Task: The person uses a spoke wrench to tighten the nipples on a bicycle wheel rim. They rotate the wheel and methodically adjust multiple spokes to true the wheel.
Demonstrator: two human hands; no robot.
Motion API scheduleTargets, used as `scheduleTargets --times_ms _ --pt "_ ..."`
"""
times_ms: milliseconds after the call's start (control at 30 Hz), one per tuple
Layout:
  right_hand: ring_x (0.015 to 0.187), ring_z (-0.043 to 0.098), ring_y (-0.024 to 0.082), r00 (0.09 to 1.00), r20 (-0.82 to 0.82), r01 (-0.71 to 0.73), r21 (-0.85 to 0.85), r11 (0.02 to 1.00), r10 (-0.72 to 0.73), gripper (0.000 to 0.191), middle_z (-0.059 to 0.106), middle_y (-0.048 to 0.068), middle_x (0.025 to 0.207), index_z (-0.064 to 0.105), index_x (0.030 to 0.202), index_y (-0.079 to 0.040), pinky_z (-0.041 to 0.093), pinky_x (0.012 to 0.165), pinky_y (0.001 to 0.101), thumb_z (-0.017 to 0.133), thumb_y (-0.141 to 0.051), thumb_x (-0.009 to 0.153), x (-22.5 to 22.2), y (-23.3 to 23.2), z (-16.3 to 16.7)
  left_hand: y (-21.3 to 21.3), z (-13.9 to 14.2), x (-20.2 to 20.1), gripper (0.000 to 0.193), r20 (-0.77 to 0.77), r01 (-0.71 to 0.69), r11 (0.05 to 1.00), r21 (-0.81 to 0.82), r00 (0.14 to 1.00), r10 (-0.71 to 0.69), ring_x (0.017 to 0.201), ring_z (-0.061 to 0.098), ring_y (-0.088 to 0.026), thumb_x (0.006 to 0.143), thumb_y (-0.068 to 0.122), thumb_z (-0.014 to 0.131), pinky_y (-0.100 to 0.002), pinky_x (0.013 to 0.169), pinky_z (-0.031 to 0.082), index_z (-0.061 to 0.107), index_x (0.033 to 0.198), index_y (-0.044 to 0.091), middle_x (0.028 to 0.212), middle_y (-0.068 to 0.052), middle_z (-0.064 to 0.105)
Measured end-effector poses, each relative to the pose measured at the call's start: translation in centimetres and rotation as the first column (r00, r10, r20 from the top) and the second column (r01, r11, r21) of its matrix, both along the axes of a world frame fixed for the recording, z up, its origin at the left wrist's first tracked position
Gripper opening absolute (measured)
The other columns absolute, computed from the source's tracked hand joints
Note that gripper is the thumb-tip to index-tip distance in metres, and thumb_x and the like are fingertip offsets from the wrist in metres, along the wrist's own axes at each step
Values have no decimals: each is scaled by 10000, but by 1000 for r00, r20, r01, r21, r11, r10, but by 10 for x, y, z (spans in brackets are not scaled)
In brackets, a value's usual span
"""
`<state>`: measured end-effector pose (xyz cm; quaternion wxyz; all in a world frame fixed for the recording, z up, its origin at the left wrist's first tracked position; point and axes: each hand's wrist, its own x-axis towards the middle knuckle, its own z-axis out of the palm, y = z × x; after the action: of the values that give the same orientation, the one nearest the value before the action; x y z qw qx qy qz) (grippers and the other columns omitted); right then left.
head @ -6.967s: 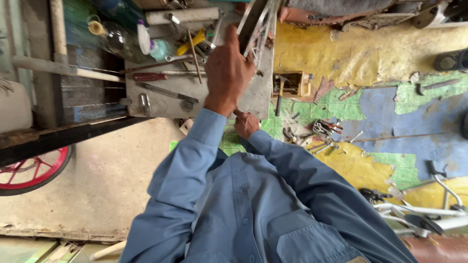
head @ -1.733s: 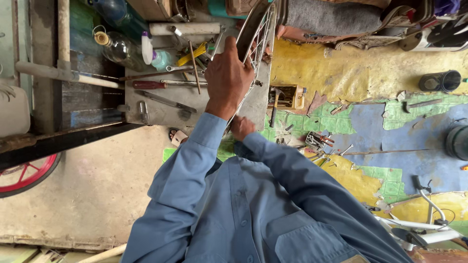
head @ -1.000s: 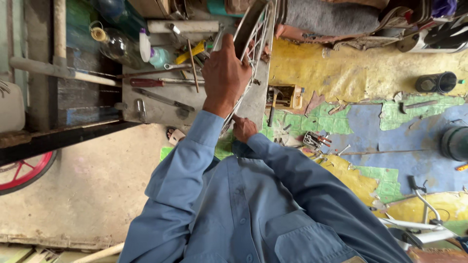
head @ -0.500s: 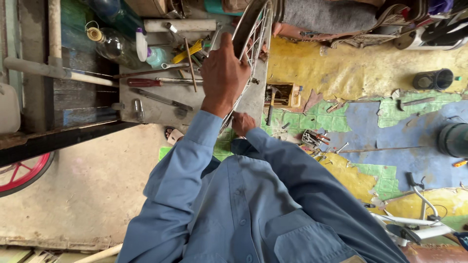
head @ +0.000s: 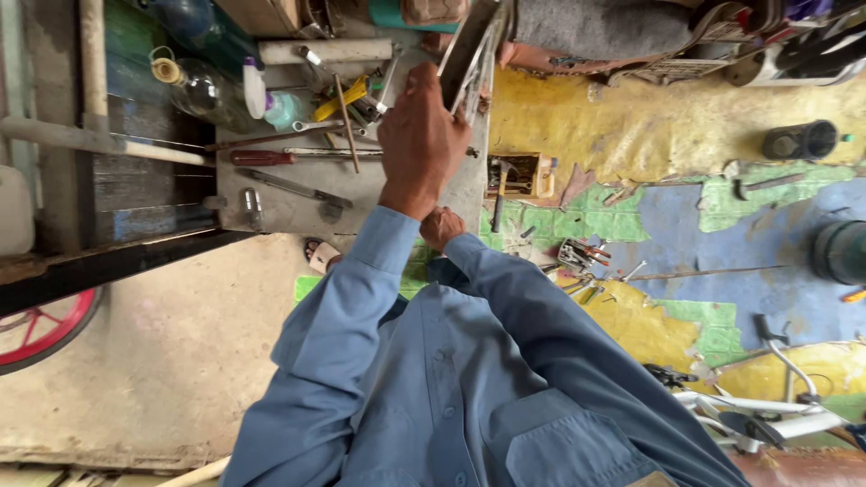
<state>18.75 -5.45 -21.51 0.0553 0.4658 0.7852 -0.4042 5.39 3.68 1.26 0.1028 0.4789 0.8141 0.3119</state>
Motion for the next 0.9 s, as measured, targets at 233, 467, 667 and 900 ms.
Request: scheduleTargets --times_ms 233,467,667,900 --pt "825 688 511 978 -183 99 -28 995 -103 402 687 326 883 647 1262 -68 547 778 593 523 -151 889 3 -10 2 1 4 5 406 88 -36 991 -126 995 48 798 752 -374 897 254 740 -490 663 616 517 1160 38 1057 -190 711" --pt "888 724 470 991 104 -84 34 996 80 243 733 264 952 729 1072 -117 588 822 566 563 -236 941 3 1 -8 1 6 3 416 13 1 999 -47 1000 -1 849 718 -443 834 218 808 -560 686 577 523 1073 32 1050 -215 691" --pt "856 676 535 996 -62 63 -29 998 -64 412 697 318 939 652 1256 -169 530 820 621 512 -149 869 -1 -1 2 -1 1 1 466 121 -5 991 -134 992 21 853 744 -389 901 225 760 -497 694 604 494 1216 9 1041 -225 699" --pt "913 676 506 997 53 54 -5 999 -54 253 689 300 989 759 1065 -225 540 835 589 572 -250 896 -8 9 10 3 0 -3 458 -52 17 999 -50 998 -20 843 717 -418 826 218 786 -540 709 567 544 1163 25 1053 -213 716"
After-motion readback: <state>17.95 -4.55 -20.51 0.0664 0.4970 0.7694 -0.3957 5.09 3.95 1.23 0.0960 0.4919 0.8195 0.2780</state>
